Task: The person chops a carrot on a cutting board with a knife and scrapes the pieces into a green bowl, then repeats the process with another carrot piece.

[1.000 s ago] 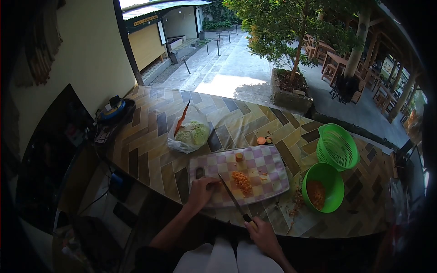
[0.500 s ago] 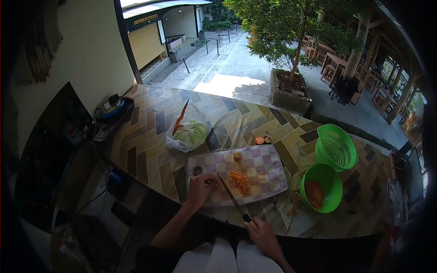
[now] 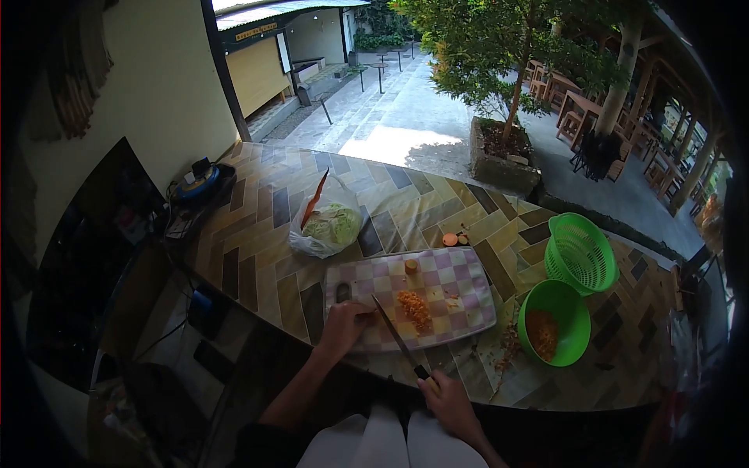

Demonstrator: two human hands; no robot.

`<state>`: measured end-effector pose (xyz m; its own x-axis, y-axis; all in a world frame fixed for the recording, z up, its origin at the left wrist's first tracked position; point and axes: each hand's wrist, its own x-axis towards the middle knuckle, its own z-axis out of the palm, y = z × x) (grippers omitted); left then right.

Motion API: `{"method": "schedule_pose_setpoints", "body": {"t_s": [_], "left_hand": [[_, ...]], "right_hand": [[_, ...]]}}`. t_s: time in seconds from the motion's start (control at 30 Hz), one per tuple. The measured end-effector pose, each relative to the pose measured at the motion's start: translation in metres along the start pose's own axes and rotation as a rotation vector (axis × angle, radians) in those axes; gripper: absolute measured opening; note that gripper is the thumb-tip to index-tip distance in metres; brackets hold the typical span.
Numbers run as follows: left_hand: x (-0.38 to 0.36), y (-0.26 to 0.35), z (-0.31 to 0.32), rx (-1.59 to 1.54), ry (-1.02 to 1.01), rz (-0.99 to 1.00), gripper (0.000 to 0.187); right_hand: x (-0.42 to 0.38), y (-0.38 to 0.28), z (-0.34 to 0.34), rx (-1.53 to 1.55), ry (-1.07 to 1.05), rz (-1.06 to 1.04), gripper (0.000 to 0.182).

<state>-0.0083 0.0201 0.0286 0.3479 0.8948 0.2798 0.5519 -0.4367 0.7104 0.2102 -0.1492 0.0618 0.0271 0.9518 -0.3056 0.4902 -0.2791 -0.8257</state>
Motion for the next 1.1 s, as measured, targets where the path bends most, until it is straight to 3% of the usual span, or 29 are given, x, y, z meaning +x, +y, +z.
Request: {"method": "schedule_pose_setpoints", "body": {"t_s": [0.83, 1.1], "left_hand": [[-0.007, 0.009, 0.01, 0.041, 0.089, -0.058, 0.013], [-0.016, 0.001, 0.027, 0.025, 0.239, -0.007, 0.014]], "right_hand": [[0.006, 0.01, 0.014, -0.021, 0.083, -0.106, 0.029], [0.007, 0.016, 0.021, -0.022, 0.049, -0.126, 0.031]]}}
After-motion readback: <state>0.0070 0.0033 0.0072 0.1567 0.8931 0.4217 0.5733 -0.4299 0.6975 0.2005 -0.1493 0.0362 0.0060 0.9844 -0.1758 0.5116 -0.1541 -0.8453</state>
